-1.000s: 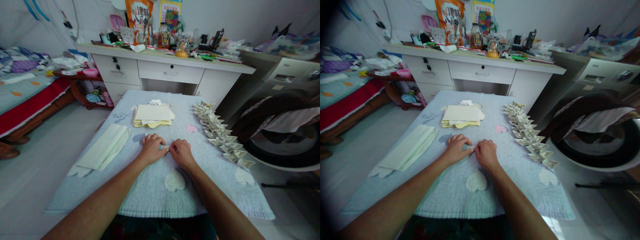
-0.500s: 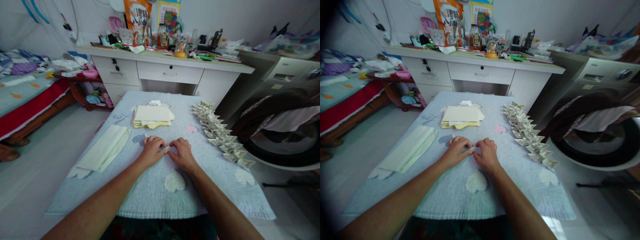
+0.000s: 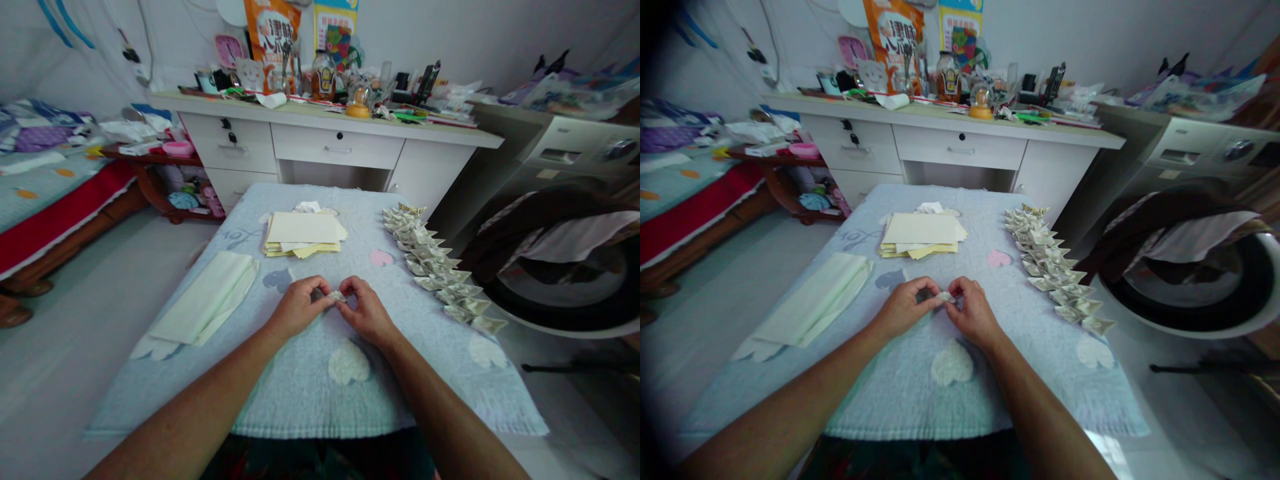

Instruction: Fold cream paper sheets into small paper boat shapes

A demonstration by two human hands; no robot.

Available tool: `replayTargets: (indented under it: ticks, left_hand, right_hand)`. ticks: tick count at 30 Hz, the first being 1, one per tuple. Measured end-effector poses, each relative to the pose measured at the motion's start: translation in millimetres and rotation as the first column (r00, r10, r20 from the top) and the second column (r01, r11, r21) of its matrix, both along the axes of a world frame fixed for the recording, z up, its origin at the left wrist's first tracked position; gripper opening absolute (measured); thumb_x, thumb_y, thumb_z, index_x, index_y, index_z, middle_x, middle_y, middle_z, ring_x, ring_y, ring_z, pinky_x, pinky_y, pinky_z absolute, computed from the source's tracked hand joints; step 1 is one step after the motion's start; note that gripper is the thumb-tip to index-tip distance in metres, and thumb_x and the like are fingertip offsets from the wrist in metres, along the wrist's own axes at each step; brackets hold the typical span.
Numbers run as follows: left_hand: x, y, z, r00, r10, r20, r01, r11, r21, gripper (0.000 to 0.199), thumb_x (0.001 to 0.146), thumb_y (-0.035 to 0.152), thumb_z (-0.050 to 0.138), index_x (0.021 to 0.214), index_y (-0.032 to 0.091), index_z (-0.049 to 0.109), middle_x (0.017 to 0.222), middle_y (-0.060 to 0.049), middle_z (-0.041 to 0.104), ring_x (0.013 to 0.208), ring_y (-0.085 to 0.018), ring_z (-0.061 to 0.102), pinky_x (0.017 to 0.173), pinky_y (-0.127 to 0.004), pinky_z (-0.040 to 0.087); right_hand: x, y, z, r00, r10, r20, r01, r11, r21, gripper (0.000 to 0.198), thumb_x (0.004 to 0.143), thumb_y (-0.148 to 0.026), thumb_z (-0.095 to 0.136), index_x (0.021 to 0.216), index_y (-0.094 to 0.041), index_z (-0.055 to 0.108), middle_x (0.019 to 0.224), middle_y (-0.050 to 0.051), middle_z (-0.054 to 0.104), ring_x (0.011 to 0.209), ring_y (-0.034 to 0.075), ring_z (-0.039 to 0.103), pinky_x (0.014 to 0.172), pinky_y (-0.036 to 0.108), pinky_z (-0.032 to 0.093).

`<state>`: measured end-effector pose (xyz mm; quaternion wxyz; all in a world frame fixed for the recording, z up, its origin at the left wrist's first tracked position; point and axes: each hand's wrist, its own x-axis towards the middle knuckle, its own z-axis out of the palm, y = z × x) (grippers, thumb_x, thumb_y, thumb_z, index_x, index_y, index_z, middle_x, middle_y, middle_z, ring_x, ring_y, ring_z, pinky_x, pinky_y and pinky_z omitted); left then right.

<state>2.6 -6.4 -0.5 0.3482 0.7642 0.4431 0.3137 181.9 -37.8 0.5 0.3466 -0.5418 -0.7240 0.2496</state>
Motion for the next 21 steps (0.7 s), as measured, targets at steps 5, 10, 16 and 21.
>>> replayTargets:
  ticks: [5, 10, 16, 21]
  left_hand:
    - [-3.0, 0.6, -1.4, 0.997, 0.017, 0.072, -0.012, 0.998, -0.064, 0.014, 0.076, 0.032, 0.064, 0.079, 0.018, 0.061, 0.074, 0.003, 0.062, 0.070, -0.013, 0.055, 0.067, -0.024, 0.042]
    - [-2.3, 0.6, -0.5, 0.991, 0.022, 0.130, -0.008, 0.994, -0.111, 0.014, 0.075, 0.030, 0.064, 0.077, 0.018, 0.060, 0.072, 0.002, 0.061, 0.070, -0.013, 0.055, 0.067, -0.024, 0.043]
    - [-0.8, -1.2, 1.4, 0.980, 0.032, 0.198, 0.000, 0.986, -0.165, 0.016, 0.074, 0.032, 0.065, 0.075, 0.017, 0.059, 0.070, 0.002, 0.061, 0.067, -0.012, 0.055, 0.064, -0.023, 0.043]
    - [-0.2, -1.0, 4.8, 0.981, -0.004, 0.196, 0.034, 0.989, -0.147, 0.018, 0.076, 0.034, 0.065, 0.078, 0.017, 0.060, 0.074, 0.001, 0.061, 0.071, -0.013, 0.055, 0.067, -0.024, 0.043]
  right_hand:
    - [1.9, 1.2, 0.9, 0.996, 0.085, -0.010, -0.085, 0.996, -0.023, 0.013, 0.082, -0.025, 0.063, 0.094, -0.019, 0.064, 0.085, 0.002, 0.062, 0.083, 0.016, 0.054, 0.079, 0.029, 0.039]
    - [3.8, 2.9, 1.5, 0.992, 0.108, -0.064, -0.111, 0.993, -0.043, 0.015, 0.087, -0.033, 0.060, 0.087, -0.019, 0.066, 0.080, 0.001, 0.061, 0.080, 0.015, 0.055, 0.076, 0.027, 0.040]
    - [2.9, 0.8, 3.9, 0.983, 0.100, -0.156, -0.111, 0.992, -0.061, 0.020, 0.086, -0.037, 0.059, 0.079, -0.019, 0.065, 0.077, 0.001, 0.060, 0.078, 0.015, 0.055, 0.076, 0.027, 0.041]
    - [2.5, 1.0, 3.7, 0.961, 0.072, -0.267, -0.101, 0.990, -0.095, 0.020, 0.084, -0.035, 0.060, 0.077, -0.018, 0.065, 0.074, 0.000, 0.059, 0.073, 0.014, 0.054, 0.071, 0.026, 0.041]
